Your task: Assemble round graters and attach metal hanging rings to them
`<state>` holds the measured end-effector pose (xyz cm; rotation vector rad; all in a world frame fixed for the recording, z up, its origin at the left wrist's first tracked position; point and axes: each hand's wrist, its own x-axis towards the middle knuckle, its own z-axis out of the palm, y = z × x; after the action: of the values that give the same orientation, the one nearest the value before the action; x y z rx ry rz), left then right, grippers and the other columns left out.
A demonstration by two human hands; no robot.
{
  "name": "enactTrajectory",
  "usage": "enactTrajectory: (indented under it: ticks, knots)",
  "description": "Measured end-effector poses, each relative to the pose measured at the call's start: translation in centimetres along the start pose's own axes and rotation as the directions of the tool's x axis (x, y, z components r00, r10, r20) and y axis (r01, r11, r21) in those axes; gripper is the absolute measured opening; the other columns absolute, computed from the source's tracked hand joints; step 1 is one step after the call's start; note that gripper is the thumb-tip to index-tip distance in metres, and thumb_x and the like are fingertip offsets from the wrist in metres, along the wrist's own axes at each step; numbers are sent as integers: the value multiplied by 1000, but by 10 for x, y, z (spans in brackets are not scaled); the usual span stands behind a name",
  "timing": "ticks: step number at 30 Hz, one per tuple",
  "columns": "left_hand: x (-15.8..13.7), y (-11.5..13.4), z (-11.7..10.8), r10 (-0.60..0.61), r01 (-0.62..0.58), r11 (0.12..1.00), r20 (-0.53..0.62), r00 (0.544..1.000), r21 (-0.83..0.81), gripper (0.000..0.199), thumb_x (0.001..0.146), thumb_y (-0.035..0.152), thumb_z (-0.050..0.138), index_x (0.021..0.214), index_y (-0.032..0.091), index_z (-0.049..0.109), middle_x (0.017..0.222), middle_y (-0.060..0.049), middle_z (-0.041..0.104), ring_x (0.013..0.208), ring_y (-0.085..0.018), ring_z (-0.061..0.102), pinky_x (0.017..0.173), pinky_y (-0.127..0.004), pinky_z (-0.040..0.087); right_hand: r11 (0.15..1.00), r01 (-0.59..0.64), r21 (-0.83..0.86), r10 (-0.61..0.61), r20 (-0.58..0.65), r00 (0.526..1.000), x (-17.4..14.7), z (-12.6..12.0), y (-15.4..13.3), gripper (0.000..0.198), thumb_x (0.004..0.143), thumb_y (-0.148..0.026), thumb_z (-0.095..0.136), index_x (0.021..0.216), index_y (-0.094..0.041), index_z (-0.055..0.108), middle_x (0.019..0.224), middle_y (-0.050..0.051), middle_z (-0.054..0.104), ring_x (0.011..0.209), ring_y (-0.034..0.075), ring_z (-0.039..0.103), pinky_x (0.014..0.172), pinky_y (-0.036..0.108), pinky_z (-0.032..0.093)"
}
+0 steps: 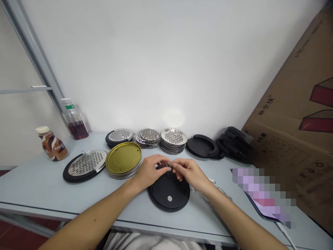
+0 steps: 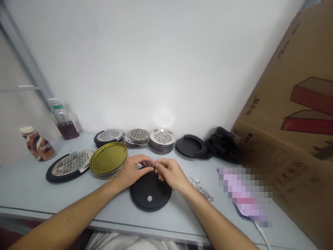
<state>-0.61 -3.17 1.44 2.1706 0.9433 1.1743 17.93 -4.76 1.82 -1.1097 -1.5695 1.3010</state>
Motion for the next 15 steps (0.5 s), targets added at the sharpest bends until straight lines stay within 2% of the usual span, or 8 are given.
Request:
enactTrajectory:
  ticks: [12, 15]
  knots:
    - [-1, 1, -2, -23, 23, 1000, -10, 1000, -10, 17, 74, 17, 69, 91, 20, 70, 86, -2, 70, 79, -15, 64, 73, -25, 50, 999, 46, 29, -48, 80, 996, -4, -2, -2, 29, 82, -39, 62, 97, -14, 64, 72, 0, 63, 51, 7, 51, 52, 22, 43]
    - [-1, 5, -4, -27, 28, 999, 22, 999, -46, 17, 75, 19, 69, 92, 19, 70, 87, -2, 71, 80, -16, 64, 75, -25, 50, 999, 22, 41, -27, 125, 992, -5, -5, -6, 28, 82, -40, 62, 90, -14, 65, 70, 1, 63, 50, 7, 50, 51, 21, 42]
